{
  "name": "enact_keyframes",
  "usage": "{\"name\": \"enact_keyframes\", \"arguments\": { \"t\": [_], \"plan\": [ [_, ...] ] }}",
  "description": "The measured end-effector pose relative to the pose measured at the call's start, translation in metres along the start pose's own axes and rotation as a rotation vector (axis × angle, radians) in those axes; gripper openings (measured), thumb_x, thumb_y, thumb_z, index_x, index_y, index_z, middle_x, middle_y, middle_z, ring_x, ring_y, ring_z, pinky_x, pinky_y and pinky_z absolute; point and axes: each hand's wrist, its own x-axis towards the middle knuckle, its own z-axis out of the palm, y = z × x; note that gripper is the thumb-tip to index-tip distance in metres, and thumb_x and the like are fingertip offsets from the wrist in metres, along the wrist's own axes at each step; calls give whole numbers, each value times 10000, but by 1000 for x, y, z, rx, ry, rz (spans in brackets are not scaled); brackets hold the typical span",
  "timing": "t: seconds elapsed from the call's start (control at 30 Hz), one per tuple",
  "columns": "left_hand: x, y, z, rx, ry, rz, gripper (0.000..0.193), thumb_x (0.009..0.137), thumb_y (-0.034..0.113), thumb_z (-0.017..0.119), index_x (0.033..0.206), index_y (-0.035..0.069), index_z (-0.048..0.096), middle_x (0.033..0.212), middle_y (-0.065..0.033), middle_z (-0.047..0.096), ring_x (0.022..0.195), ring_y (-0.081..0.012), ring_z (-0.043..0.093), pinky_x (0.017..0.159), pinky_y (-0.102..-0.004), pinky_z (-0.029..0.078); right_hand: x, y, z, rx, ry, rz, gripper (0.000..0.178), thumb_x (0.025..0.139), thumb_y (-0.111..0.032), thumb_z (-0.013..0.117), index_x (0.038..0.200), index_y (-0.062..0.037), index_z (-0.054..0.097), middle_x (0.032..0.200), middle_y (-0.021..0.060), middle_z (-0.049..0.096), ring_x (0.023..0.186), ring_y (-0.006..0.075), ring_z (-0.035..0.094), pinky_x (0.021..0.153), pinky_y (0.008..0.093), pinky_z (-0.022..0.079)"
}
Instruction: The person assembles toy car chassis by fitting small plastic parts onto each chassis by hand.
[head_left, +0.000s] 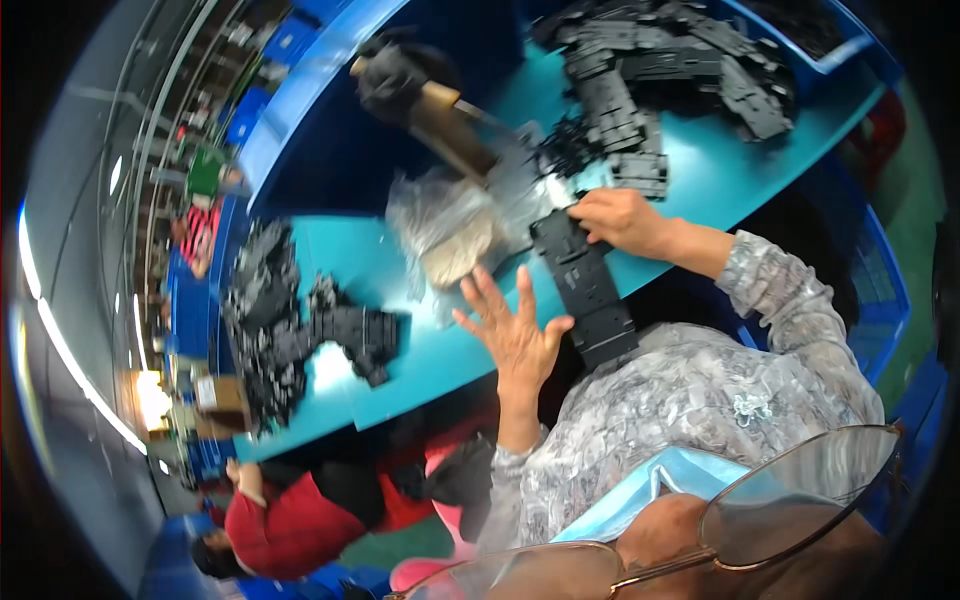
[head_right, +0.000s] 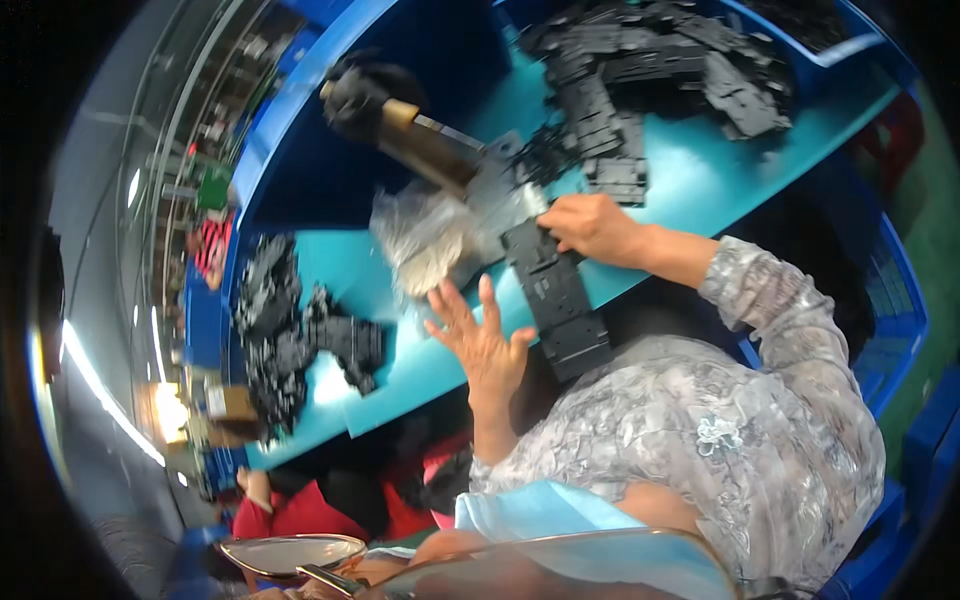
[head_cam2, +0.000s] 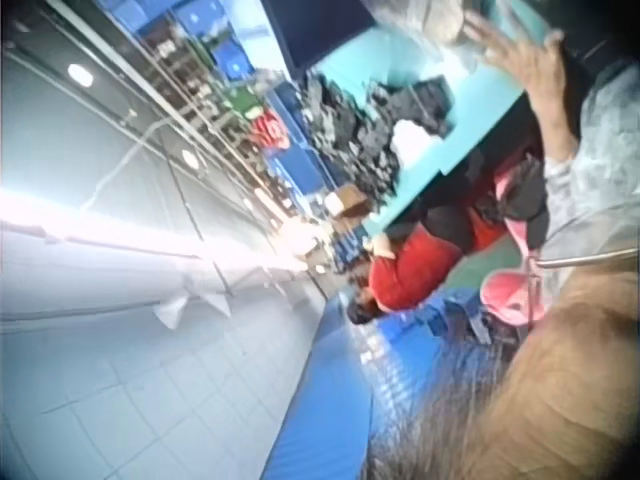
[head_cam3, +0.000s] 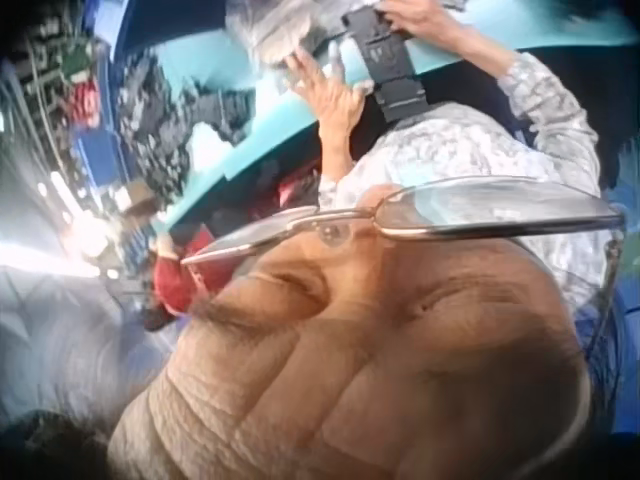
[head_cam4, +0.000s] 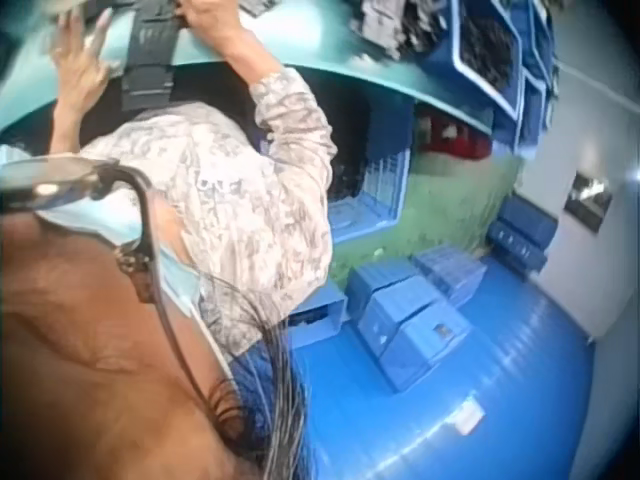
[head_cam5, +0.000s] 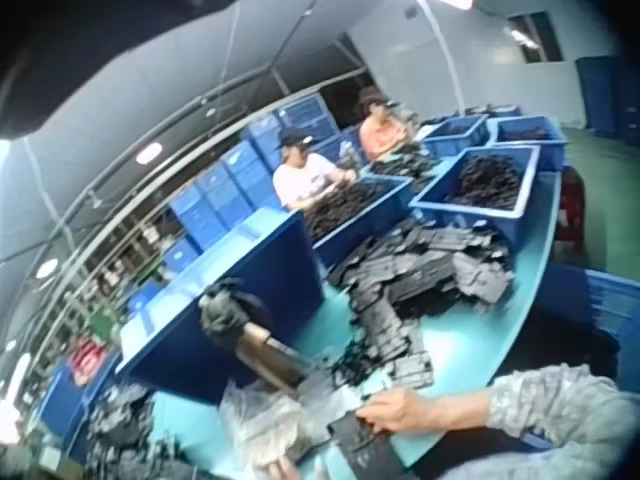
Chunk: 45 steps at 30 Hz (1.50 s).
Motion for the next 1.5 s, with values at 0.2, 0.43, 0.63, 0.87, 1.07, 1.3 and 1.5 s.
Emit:
{"name": "enact_keyframes", "arguments": {
  "t": [0.2,0.43,0.63,0.87,1.07,1.3,1.5],
  "plan": [
    [15,3,2,-5,0,18,764,715,696,214,1310,218,234,1381,-159,-5,1264,-342,-63,923,-582,-67,6,0,-1,-19,-55,-45,273,640,84,578,907,32,551,820,116,558,673,200,574,540,253,491],
    [44,21,-8,-49,-14,78,747,708,690,219,1311,249,223,1383,-143,16,1268,-326,-56,912,-559,-152,7,4,1,-23,-2,-44,295,580,27,625,865,1,550,747,89,557,655,232,551,571,305,461],
    [70,38,-11,11,-75,155,737,714,678,249,1259,191,347,1371,-160,100,1268,-327,24,916,-582,-90,2,0,0,-36,5,-75,320,569,4,634,878,-18,553,733,81,551,644,236,548,549,314,458],
    [34,32,1,-241,17,220,585,783,479,444,1199,71,401,1239,-196,341,1151,-382,293,935,-502,197,2,9,4,-109,43,-123,236,631,-43,620,854,-33,543,731,75,533,652,243,552,552,325,450],
    [21,31,13,-325,7,207,535,768,367,541,1164,28,418,1210,-219,349,1088,-386,352,898,-438,300,-1,10,5,-111,11,-99,268,608,-33,635,864,-20,558,758,77,552,672,237,559,563,313,461],
    [27,37,10,-394,-5,108,536,758,318,581,1175,28,410,1239,-227,316,1115,-371,350,892,-395,324,-1,10,2,-114,-15,-101,302,590,-26,638,881,-12,559,787,82,567,696,233,564,581,306,471],
    [31,28,24,-1003,80,-163,512,776,38,531,1235,-2,306,1216,-135,325,955,-184,482,753,-246,402,-1,8,0,-115,-19,-91,291,598,-27,635,879,-11,558,785,78,561,688,229,563,574,307,472]
  ]
}}
